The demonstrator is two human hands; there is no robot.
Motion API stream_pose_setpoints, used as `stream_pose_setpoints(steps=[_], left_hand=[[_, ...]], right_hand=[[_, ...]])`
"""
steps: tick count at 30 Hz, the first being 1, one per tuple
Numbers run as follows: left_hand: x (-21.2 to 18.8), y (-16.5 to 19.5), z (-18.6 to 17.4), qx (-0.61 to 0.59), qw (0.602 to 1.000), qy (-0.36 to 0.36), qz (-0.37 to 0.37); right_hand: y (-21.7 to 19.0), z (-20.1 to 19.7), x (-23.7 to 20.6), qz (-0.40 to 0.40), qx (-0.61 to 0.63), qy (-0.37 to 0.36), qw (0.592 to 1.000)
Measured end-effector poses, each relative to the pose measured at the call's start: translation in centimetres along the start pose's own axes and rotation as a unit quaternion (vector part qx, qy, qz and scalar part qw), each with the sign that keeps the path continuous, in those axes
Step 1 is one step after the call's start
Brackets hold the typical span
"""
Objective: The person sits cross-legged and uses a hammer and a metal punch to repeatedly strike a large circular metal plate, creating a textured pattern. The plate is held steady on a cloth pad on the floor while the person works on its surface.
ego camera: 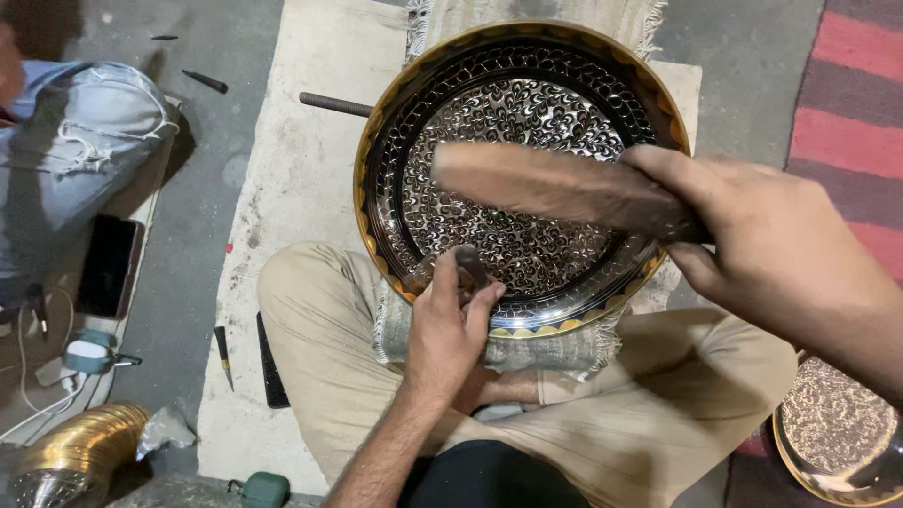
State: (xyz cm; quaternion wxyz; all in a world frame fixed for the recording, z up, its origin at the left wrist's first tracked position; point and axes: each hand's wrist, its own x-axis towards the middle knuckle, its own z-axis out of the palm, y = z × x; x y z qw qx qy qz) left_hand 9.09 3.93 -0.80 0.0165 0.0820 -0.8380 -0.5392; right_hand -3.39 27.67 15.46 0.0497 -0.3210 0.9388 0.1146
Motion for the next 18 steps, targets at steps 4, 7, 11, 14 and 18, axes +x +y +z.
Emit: stream_pose_setpoints(steps=[4, 7, 11, 14, 18], left_hand=[[0.1, 0.1, 0.0, 0.011, 1.0, 0.004, 0.003], [0.0, 0.2, 0.0, -0.003, 1.0, 0.009, 0.014], [0.0, 0.2, 0.0, -0.01, 1.0, 0.006, 0.015], [-0.2, 0.3, -0.1, -0.012, 0.999, 0.019, 0.027], [-0.1, 0.5, -0.2, -0.039, 0.998, 0.018, 0.036]], right_hand=[[-0.4, -0.2, 0.0, -0.014, 0.039, 0.017, 0.999], [-0.6, -0.2, -0.2, -0.035, -0.042, 0.011, 0.998], [-0.9, 0.0, -0.2, -0.022, 0.172, 0.061, 0.983], [-1.1, 0.0, -0.1, -0.037, -0.095, -0.039, 0.994], [-1.2, -0.1, 0.1, -0.018, 0.092, 0.021, 0.995]])
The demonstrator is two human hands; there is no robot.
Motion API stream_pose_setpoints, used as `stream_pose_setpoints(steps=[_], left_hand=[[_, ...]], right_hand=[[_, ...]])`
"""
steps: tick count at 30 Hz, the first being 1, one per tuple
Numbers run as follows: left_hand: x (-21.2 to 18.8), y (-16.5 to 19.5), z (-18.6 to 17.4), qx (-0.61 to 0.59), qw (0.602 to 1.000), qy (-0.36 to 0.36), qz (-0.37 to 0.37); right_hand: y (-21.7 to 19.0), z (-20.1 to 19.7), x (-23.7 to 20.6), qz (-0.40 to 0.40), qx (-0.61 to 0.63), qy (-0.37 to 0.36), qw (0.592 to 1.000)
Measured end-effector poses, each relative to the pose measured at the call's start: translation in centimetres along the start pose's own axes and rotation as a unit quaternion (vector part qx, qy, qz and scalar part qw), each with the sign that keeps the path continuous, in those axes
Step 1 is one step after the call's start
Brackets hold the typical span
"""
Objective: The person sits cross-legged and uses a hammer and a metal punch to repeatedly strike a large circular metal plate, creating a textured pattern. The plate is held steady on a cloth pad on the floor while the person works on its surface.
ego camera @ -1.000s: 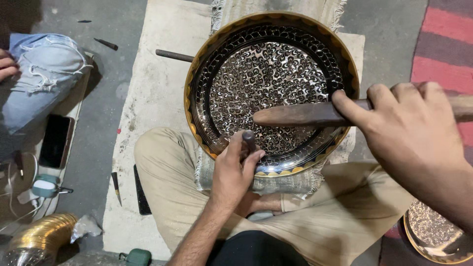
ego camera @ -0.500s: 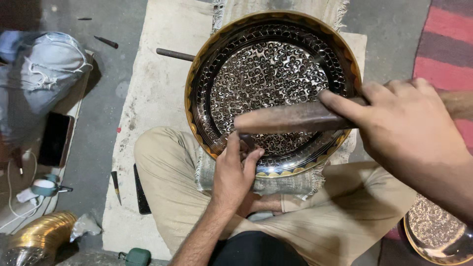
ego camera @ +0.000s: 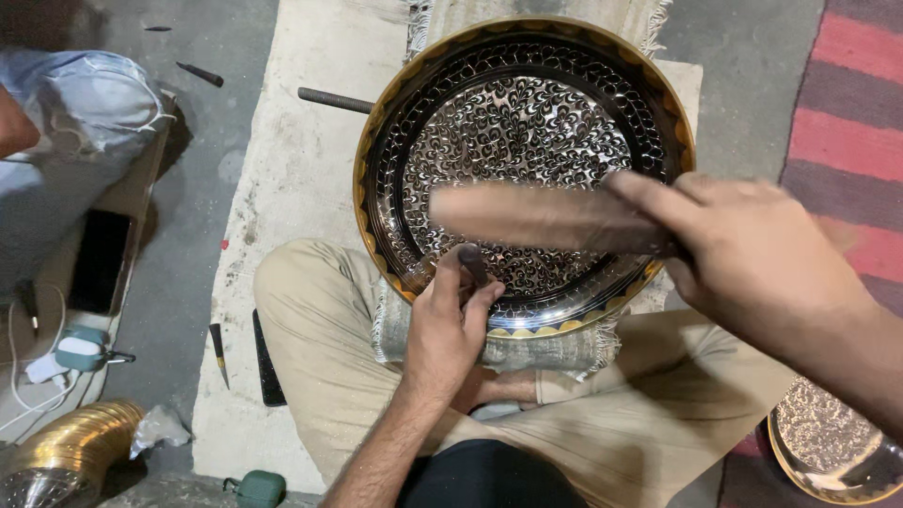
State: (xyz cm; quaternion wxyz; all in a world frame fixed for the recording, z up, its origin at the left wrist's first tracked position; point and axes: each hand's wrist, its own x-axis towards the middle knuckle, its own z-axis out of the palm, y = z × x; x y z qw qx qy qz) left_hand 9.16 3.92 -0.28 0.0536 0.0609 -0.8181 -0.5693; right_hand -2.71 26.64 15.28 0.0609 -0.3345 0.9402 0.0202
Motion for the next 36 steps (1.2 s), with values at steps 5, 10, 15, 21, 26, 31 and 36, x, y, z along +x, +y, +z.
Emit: stream_pose_setpoints(steps=[5, 10, 15, 21, 26, 31, 36], left_hand=[[0.0, 0.0, 0.1, 0.035, 0.999, 0.002, -0.008], [0.0, -0.2, 0.2, 0.046, 0.999, -0.008, -0.013], [0.0, 0.0, 0.0, 0.033, 0.999, -0.006, 0.003], [0.1, 0.7, -0.2, 0.026, 1.0, -0.003, -0.013], [0.2, 0.9, -0.3, 0.045, 0.999, -0.011, -0.02], [0.3, 0.9, -0.3, 0.044, 0.999, -0.011, -0.02], [0.2, 1.0, -0.3, 0.05, 0.999, 0.007, 0.004]], right_hand=[[0.3, 0.3, -0.1, -0.002, 0.086, 0.048, 0.995], [0.8, 0.6, -0.1, 0.016, -0.057, -0.047, 0.997], [1.2, 0.8, -0.5, 0.006, -0.074, -0.043, 0.996], [1.8, 0.9, -0.3, -0.02, -0.016, -0.009, 1.0], [1.8, 0.5, -0.1, 0.046, 0.074, -0.01, 0.996], [2.1, 0.4, -0.1, 0.102, -0.013, -0.1, 0.99], [2.3, 0.2, -0.3, -0.002, -0.067, -0.034, 0.997]])
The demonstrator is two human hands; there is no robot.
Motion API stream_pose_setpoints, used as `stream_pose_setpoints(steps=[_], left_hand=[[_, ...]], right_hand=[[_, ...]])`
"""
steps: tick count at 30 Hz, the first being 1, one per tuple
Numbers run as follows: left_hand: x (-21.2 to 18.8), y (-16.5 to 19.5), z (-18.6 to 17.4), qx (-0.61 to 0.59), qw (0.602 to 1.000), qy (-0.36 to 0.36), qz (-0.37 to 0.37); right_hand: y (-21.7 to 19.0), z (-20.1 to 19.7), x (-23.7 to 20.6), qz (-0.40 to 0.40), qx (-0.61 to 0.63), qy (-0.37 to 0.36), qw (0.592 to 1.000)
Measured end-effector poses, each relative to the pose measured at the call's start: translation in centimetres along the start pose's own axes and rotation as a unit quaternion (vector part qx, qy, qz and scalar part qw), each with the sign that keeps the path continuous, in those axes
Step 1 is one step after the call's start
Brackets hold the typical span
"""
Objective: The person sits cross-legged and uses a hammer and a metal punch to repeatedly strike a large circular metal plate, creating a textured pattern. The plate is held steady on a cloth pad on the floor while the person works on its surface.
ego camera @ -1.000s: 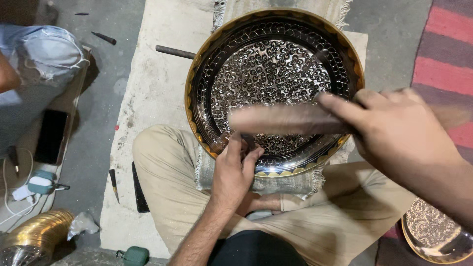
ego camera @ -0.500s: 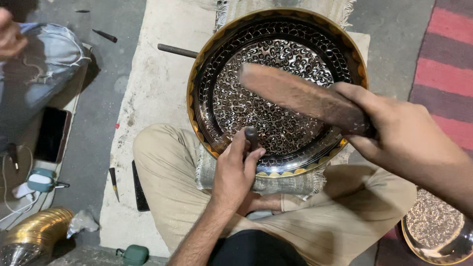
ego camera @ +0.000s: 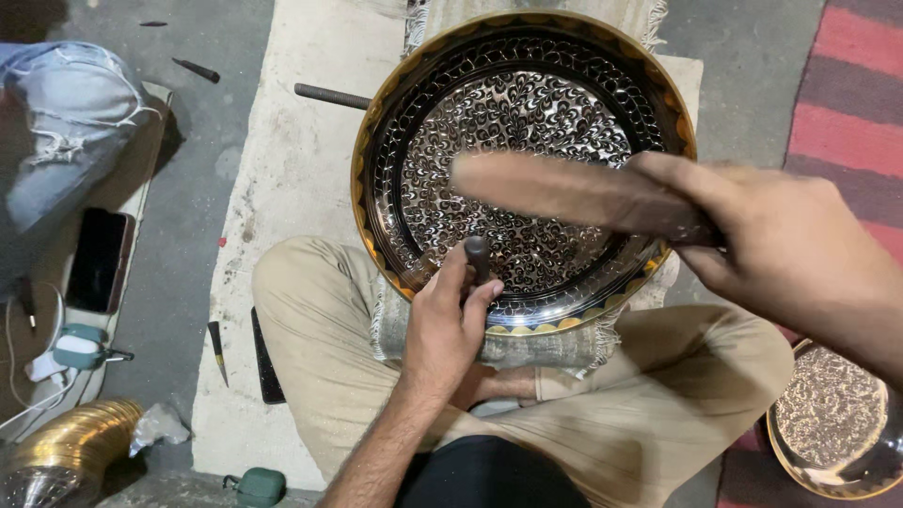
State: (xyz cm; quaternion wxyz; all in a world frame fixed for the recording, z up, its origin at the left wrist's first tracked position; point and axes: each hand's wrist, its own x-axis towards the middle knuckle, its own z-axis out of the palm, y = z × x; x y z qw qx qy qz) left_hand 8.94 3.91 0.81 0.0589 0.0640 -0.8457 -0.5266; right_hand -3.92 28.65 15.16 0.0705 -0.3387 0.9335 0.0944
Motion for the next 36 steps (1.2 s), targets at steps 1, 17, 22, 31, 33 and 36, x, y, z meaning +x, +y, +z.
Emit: stream_pose_setpoints(steps=[1, 17, 22, 31, 33, 36], left_hand=[[0.0, 0.0, 0.0, 0.002, 1.0, -0.015, -0.016], [-0.2, -0.2, 0.3, -0.042, 0.991, -0.017, -0.123], [0.0, 0.1, -0.1, -0.017, 0.992, -0.015, -0.125], [4.5, -0.5, -3.7, -0.071, 0.973, -0.216, -0.033], [6.3, -0.8, -3.7, -0.026, 0.941, -0.338, 0.006], [8.3, -0.8, -2.9, -0.01, 0.894, -0.377, 0.241]], right_hand=[[-0.1, -0.2, -0.1, -0.009, 0.034, 0.022, 0.999], [-2.7, -3.9, 1.3, -0.059, -0.205, -0.027, 0.977], [-3.6, -5.4, 1.1, -0.042, -0.089, 0.02, 0.995], [-3.6, 4.5, -9.9, 0.287, 0.229, -0.046, 0.929], [-5.2, 8.8, -12.6, 0.319, 0.388, -0.004, 0.864], [-8.8, 14.5, -16.1, 0.392, 0.484, -0.009, 0.783]])
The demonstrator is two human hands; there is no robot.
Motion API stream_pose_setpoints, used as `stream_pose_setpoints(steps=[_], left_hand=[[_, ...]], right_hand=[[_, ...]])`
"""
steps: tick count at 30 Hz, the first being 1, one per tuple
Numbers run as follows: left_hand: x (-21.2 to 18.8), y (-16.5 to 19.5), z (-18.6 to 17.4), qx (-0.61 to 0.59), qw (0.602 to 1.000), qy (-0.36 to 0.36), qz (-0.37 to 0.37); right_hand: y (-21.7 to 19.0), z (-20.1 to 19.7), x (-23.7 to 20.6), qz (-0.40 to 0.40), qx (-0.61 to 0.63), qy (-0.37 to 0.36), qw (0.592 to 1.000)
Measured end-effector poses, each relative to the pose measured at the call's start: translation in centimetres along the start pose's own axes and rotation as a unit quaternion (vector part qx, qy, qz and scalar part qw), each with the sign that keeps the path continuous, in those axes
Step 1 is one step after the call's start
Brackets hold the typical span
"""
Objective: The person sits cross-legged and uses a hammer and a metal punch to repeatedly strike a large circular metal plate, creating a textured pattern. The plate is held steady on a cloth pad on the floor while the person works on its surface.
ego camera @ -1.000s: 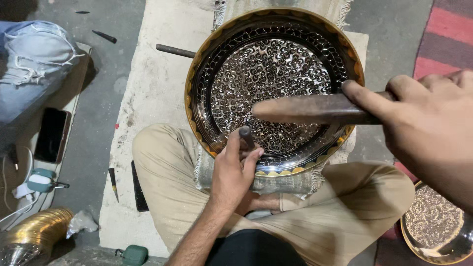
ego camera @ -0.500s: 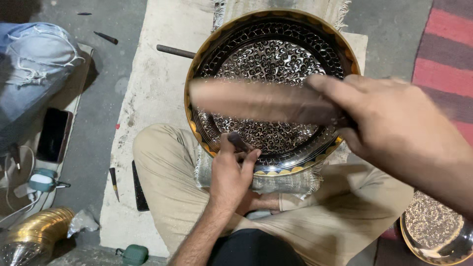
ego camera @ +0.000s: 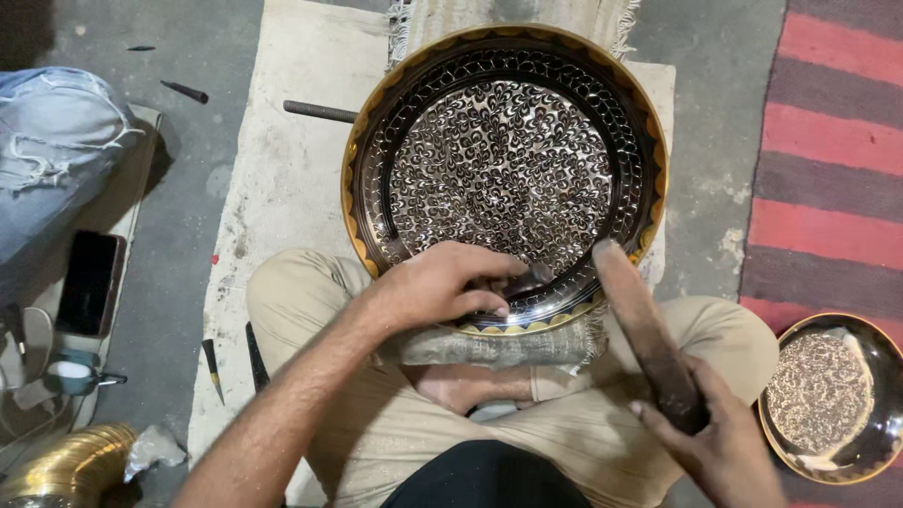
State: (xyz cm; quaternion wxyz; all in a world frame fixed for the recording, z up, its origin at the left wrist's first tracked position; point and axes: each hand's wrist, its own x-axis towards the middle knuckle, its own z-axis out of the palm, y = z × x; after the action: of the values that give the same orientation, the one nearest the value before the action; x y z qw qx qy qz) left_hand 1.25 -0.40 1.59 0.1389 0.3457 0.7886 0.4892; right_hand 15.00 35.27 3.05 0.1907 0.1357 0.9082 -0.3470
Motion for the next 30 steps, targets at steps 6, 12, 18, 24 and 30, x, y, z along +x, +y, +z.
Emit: stream_pose_setpoints(steps=[6, 12, 18, 24, 30], left_hand=[[0.9, -0.7, -0.5, -0.02, 0.993, -0.106, -0.039], [1.2, -0.6, -0.5, -0.006, 0.993, -0.117, -0.031], [1.1, -0.5, -0.6, -0.007, 0.996, -0.091, -0.007], [1.1, -0.7, -0.7, -0.006, 0.995, -0.103, -0.015], [1.2, -0.7, -0.4, -0.014, 0.992, -0.114, -0.044]], right_hand=[[3.6, 6.2, -2.6, -0.017, 0.106, 0.081, 0.991], [1.4, 5.2, -1.7, -0.084, 0.061, 0.161, 0.981], [-0.4, 4.9, -0.5, -0.118, 0.159, 0.147, 0.969], [0.2, 5.1, -0.5, -0.1, 0.001, 0.133, 0.986], [0.7, 5.6, -1.2, -0.095, -0.003, 0.165, 0.982]])
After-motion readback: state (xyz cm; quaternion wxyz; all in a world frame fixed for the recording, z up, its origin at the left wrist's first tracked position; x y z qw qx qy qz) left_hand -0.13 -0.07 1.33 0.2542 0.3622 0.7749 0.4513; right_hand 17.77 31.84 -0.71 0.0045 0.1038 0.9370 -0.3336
